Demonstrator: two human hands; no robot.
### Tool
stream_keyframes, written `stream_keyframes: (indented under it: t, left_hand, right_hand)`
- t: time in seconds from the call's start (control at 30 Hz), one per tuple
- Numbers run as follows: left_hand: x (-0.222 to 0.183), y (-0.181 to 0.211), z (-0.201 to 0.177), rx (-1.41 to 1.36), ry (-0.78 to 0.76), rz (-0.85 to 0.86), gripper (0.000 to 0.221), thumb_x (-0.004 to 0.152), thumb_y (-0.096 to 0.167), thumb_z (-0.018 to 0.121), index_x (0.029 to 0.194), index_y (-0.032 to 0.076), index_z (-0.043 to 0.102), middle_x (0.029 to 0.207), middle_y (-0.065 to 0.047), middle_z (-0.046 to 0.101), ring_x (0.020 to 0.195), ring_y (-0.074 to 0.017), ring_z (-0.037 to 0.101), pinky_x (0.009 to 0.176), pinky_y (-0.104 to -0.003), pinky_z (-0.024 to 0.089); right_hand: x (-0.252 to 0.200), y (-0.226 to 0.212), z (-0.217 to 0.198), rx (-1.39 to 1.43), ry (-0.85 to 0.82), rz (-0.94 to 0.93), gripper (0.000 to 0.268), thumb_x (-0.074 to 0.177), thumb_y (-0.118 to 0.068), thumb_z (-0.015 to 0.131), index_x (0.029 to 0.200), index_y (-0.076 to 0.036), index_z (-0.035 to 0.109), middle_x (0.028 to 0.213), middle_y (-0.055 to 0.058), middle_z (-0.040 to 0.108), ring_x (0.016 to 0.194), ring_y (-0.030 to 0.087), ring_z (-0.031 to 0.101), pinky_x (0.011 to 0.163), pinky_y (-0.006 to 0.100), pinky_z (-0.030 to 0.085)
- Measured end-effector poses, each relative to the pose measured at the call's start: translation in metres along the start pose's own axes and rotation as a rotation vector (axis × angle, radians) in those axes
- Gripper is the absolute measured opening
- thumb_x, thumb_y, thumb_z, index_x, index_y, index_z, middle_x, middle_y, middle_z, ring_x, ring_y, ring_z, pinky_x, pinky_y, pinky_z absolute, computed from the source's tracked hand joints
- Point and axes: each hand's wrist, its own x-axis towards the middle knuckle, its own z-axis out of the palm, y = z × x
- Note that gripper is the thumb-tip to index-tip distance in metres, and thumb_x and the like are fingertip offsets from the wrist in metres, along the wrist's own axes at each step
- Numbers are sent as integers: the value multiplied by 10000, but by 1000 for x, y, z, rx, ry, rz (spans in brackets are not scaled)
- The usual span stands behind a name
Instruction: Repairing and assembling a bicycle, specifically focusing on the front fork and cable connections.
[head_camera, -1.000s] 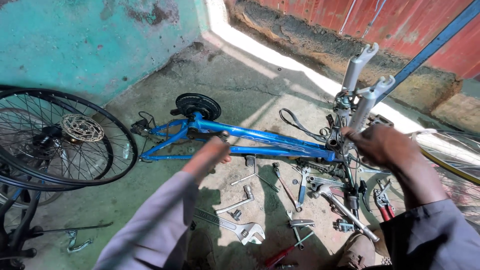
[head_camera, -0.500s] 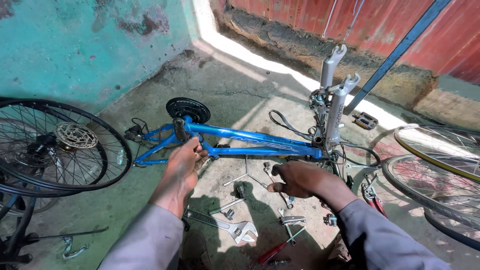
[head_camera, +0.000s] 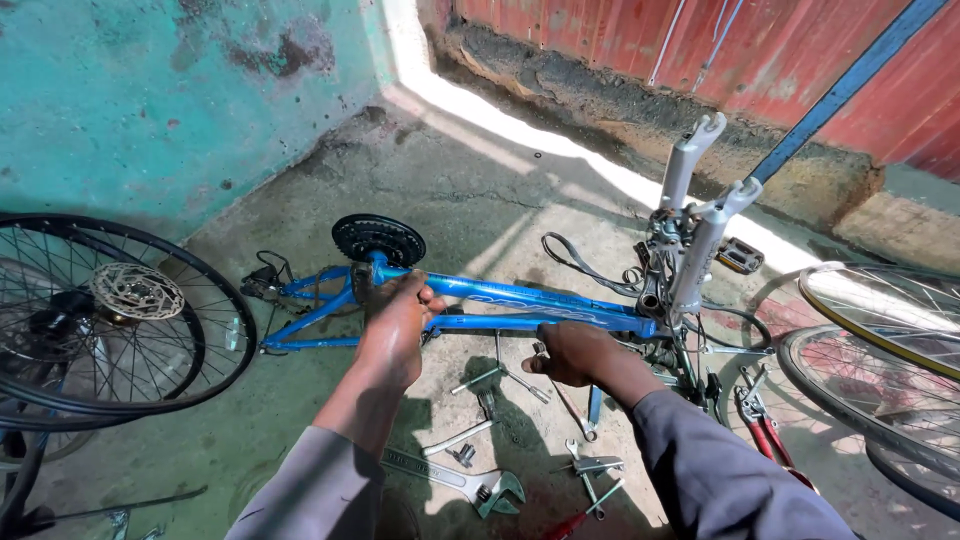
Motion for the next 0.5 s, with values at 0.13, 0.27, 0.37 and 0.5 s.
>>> stream_keyframes:
  t: [0.13, 0.27, 0.37, 0.5]
  left_hand:
    - [54, -42, -10, -77, -139, -62, 273, 954, 220, 625, 1173, 59, 609, 898, -149, 677, 939, -300, 762, 887, -397, 582]
    - [69, -46, -8, 32, -291, -137, 311, 966, 153, 537, 1225, 20, 646, 1025, -200, 747, 1008, -329, 768, 920, -495, 585]
    - [147, -128, -83, 20, -479, -45, 284, 945, 218, 609, 1121, 6, 679, 1027, -205, 751, 924, -287, 748, 804, -428, 608]
    - [169, -170, -131, 849, -362, -593, 218, 899, 177, 697, 1074, 81, 785, 977, -72, 801, 709, -215, 730, 637, -343, 614]
  right_hand:
    - [-10, -32, -17, 281, 28, -131, 841, 866, -561, 756, 1474, -66, 453, 1386, 215, 634, 1314, 453, 570, 1100, 615, 469]
    - [-8, -76, 8, 1046, 129, -471, 491, 981, -249, 670, 1382, -53, 465, 1294, 176, 519, 1228, 358, 427, 1071, 533, 393]
    - [5, -91, 30, 1088, 203, -347, 332, 1054, -315, 496, 1013, -58, 702, 907, 36, 714, 833, 144, 560, 836, 340, 475]
    - [20, -92, 53, 1048, 203, -88, 401, 1035, -313, 507, 818, -69, 739, 771, 18, 767, 653, 118, 517, 686, 275, 445]
